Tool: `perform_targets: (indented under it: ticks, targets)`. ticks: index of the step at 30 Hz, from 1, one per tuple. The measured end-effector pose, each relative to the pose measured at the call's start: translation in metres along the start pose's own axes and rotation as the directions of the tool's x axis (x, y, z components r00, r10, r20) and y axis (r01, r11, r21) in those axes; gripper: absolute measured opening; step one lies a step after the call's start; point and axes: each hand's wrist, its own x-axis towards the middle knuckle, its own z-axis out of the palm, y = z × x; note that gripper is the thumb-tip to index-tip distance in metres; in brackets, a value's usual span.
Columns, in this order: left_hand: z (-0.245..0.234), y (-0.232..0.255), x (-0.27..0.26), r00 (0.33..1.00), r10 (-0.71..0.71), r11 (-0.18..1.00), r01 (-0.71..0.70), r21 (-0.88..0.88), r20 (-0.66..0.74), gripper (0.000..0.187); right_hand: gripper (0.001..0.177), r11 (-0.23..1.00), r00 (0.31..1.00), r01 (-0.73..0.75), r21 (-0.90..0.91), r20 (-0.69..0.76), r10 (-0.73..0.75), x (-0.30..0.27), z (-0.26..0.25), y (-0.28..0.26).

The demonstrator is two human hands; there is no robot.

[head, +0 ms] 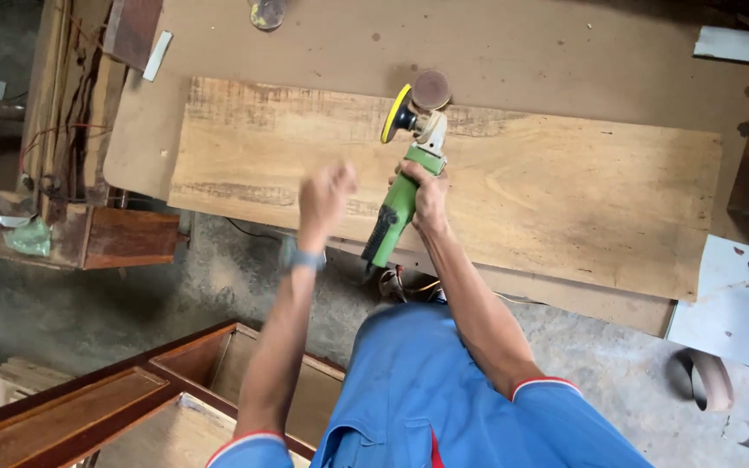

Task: Sanding a large wooden board using a handheld power sander to smooth the surface.

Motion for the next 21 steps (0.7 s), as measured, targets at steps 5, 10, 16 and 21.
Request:
perform_targets:
  ticks: [5, 10, 16, 21]
  targets:
    - [0.033, -0.023, -0.079, 0.977, 0.154, 0.983, -0.135, 0.125, -0.151, 0.021, 0.037, 0.999, 0.981, -0.029, 0.013, -0.192, 0.031, 0.052, -0.01, 0.025]
    - [0.041, -0.058, -0.099, 0.898, 0.136, 0.988, -0.154, -0.008, -0.418, 0.004, 0.034, 0.998, 0.972, -0.055, 0.004, -0.23, 0.055, 0.061, 0.018, 0.045]
    - [-0.002, -0.111, -0.071, 0.821, 0.151, 0.978, -0.206, -0.038, -0.55, 0.016, 0.031, 1.0, 0.975, -0.017, -0.005, -0.22, 0.015, 0.039, 0.098, 0.079]
    - [-0.05, -0.197, -0.01, 0.751, 0.236, 0.962, -0.271, 0.039, -0.617, 0.013, 0.034, 0.994, 0.974, 0.047, -0.098, -0.215, -0.068, 0.059, 0.183, 0.158]
